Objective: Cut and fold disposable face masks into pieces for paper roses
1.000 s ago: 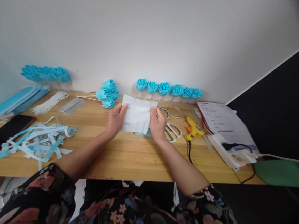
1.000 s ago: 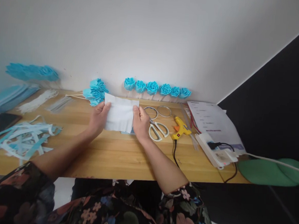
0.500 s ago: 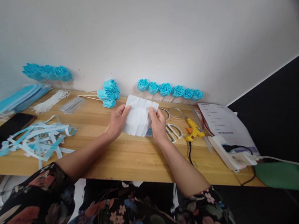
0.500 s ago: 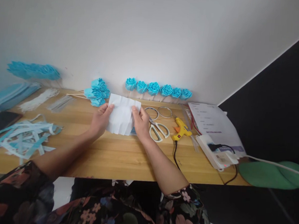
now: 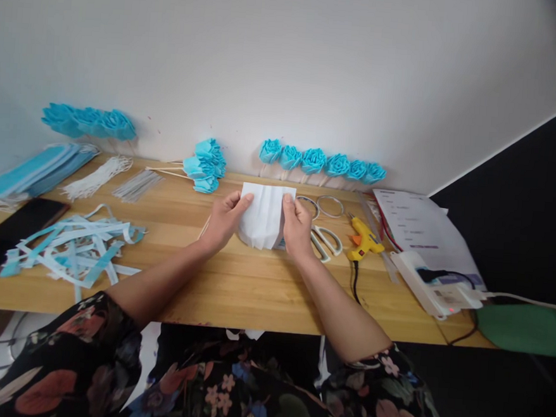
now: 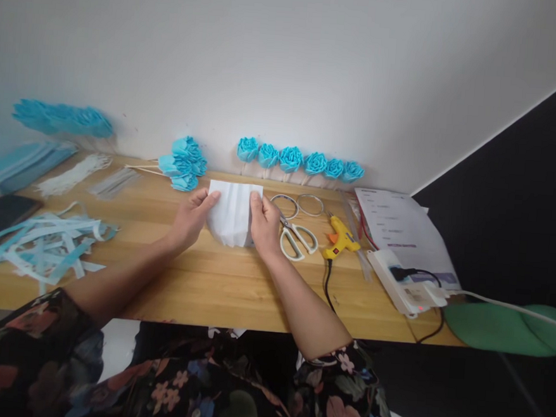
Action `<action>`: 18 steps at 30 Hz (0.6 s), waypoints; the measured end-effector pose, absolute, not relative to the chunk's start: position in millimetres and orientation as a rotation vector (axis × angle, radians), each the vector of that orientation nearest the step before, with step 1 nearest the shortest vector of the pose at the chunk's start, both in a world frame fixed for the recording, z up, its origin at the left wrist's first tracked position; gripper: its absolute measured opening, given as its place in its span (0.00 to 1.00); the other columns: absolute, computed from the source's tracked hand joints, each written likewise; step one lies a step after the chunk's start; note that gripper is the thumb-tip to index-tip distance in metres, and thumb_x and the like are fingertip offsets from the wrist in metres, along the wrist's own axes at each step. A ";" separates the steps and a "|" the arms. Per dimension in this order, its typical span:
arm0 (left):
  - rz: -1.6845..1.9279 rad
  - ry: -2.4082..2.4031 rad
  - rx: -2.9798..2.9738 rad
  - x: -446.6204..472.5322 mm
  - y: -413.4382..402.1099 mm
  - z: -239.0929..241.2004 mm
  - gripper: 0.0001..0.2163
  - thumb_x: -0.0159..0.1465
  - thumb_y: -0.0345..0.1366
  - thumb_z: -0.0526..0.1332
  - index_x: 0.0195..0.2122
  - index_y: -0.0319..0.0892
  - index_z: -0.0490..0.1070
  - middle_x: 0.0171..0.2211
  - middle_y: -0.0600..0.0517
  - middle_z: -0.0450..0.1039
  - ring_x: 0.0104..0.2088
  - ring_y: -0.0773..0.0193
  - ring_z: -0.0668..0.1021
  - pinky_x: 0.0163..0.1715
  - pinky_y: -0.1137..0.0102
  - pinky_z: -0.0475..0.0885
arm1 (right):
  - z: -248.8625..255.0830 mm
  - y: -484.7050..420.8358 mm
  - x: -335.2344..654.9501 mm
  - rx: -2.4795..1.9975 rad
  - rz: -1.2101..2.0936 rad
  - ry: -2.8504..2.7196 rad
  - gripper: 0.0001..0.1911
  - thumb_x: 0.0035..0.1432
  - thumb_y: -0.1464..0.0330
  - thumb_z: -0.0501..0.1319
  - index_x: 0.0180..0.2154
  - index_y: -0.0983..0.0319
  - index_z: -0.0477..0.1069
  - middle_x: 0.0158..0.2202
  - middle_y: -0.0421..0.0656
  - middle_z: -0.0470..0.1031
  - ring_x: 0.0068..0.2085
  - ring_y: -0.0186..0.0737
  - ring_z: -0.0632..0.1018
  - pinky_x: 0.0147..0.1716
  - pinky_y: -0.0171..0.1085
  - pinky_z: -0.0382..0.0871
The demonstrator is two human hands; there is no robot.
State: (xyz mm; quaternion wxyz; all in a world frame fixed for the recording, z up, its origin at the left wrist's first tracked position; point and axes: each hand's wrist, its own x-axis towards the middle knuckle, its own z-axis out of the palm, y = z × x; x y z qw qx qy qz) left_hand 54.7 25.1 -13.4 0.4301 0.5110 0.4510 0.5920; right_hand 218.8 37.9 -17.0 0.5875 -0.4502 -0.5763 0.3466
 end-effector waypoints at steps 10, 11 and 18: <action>1.533 1.134 1.225 51.6 26.5 -7.5 0.20 0.61 0.52 0.63 0.24 0.41 0.65 0.21 0.56 0.60 0.23 0.69 0.61 0.23 0.71 0.54 | -16.1 38.5 221.3 -1.050 0.692 -1.291 0.27 0.66 0.48 0.54 0.23 0.58 0.52 0.23 0.35 0.51 0.27 0.33 0.55 0.27 0.36 0.50; 1.541 1.129 1.233 51.2 27.2 -7.9 0.20 0.62 0.51 0.63 0.24 0.41 0.64 0.21 0.56 0.59 0.23 0.69 0.60 0.23 0.71 0.53 | -15.9 38.8 221.4 -1.041 0.707 -1.279 0.27 0.65 0.47 0.54 0.23 0.58 0.52 0.23 0.35 0.51 0.27 0.33 0.55 0.27 0.35 0.51; 1.567 1.125 1.234 49.4 30.5 -10.7 0.20 0.63 0.53 0.63 0.26 0.43 0.64 0.22 0.56 0.59 0.24 0.68 0.62 0.23 0.70 0.54 | -14.4 44.6 221.1 -0.932 1.055 -1.151 0.27 0.57 0.44 0.61 0.24 0.59 0.59 0.22 0.34 0.57 0.26 0.32 0.59 0.25 0.34 0.55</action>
